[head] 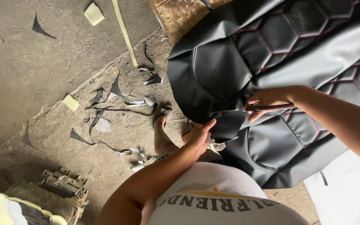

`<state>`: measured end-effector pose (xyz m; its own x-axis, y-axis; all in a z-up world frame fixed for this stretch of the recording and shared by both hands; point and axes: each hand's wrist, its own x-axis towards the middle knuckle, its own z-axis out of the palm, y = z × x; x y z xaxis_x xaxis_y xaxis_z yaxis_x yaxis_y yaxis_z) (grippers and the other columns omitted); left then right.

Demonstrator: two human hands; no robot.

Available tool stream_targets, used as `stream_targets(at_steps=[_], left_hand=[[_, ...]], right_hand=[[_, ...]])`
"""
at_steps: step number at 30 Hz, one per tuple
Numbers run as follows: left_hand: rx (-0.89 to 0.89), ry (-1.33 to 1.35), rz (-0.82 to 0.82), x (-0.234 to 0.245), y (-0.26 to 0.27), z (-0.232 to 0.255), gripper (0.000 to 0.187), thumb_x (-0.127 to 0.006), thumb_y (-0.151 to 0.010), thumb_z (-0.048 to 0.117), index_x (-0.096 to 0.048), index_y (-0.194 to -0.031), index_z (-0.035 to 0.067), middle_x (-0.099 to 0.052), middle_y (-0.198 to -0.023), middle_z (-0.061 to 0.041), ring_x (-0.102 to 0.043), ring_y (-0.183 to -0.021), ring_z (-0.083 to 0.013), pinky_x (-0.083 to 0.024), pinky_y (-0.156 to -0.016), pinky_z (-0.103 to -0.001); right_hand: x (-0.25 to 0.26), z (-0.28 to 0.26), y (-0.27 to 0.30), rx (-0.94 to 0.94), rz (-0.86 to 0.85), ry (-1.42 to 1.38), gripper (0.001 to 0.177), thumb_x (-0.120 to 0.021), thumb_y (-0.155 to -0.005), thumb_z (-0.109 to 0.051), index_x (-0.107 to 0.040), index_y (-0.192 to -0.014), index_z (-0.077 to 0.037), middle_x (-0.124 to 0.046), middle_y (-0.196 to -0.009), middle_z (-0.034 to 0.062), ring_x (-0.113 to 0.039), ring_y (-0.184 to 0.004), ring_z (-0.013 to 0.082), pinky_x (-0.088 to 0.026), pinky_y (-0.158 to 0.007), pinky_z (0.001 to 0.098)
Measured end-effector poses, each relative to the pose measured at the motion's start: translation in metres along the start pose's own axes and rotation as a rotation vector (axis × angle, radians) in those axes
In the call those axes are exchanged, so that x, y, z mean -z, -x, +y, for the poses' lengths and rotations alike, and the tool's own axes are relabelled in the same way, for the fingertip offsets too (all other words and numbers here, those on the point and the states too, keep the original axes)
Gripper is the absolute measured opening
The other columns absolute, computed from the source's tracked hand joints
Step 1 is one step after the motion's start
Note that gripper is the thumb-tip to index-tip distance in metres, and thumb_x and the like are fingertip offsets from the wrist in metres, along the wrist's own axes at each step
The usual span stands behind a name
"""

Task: Measure and cut upholstery material using a ruler and scissors

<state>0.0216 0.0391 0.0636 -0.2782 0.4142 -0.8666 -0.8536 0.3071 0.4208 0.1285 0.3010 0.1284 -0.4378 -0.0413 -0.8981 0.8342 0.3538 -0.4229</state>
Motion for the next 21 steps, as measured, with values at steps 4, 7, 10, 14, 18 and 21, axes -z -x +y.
stream_targets(at_steps=[4, 7, 10, 14, 18, 21], left_hand=[[0.012, 0.092, -0.011, 0.003, -0.014, -0.015, 0.036, -0.096, -0.073, 0.022, -0.074, -0.091, -0.001, -0.070, -0.079, -0.009, -0.072, -0.070, -0.0182, -0.062, -0.069, -0.034], [0.038, 0.114, -0.043, 0.008, -0.031, -0.034, 0.035, -0.096, -0.075, 0.022, -0.074, -0.089, -0.002, -0.070, -0.079, -0.010, -0.070, -0.069, -0.0162, -0.062, -0.068, -0.034], [0.031, 0.077, -0.042, 0.014, -0.040, -0.043, 0.037, -0.095, -0.075, 0.024, -0.073, -0.091, 0.001, -0.069, -0.079, -0.006, -0.069, -0.070, -0.0137, -0.061, -0.068, -0.029], [0.037, 0.105, -0.033, 0.012, -0.031, -0.030, 0.038, -0.097, -0.072, 0.022, -0.072, -0.090, -0.001, -0.067, -0.077, -0.008, -0.070, -0.067, -0.0184, -0.063, -0.066, -0.035], [0.057, 0.106, -0.039, 0.012, -0.033, -0.027, 0.040, -0.097, -0.073, 0.025, -0.071, -0.089, -0.001, -0.067, -0.077, -0.010, -0.072, -0.068, -0.0202, -0.064, -0.066, -0.036], [0.047, 0.105, -0.029, 0.018, -0.040, -0.034, 0.043, -0.098, -0.072, 0.024, -0.070, -0.089, -0.003, -0.067, -0.076, -0.012, -0.072, -0.067, -0.0211, -0.064, -0.065, -0.037]], right_hand=[[0.000, 0.002, -0.009, -0.025, -0.046, -0.013, 0.050, -0.098, -0.071, -0.034, -0.082, -0.114, -0.011, -0.063, -0.061, 0.0064, -0.055, -0.049, 0.0170, -0.044, -0.040, 0.0235], [-0.001, -0.007, -0.013, 0.024, -0.106, 0.049, 0.051, -0.091, -0.077, -0.041, -0.079, -0.117, -0.012, -0.063, -0.068, 0.0088, -0.052, -0.058, 0.0187, -0.044, -0.047, 0.0284], [-0.002, -0.021, -0.008, 0.026, -0.041, 0.102, 0.055, -0.096, -0.071, -0.042, -0.080, -0.112, -0.009, -0.074, -0.077, 0.0131, -0.064, -0.070, 0.0217, -0.054, -0.061, 0.0332], [-0.004, -0.015, -0.010, -0.025, -0.028, 0.075, 0.054, -0.097, -0.071, -0.041, -0.082, -0.113, -0.011, -0.078, -0.083, 0.0089, -0.070, -0.077, 0.0226, -0.057, -0.073, 0.0361], [-0.004, -0.039, 0.001, -0.078, -0.028, 0.025, 0.032, -0.087, -0.083, -0.031, -0.074, -0.093, -0.003, -0.053, -0.052, 0.0052, -0.049, -0.043, 0.0138, -0.041, -0.039, 0.0224], [-0.006, -0.070, 0.021, -0.102, -0.036, 0.009, 0.039, -0.092, -0.082, -0.034, -0.070, -0.086, -0.002, -0.053, -0.050, 0.0075, -0.048, -0.039, 0.0147, -0.040, -0.034, 0.0225]])
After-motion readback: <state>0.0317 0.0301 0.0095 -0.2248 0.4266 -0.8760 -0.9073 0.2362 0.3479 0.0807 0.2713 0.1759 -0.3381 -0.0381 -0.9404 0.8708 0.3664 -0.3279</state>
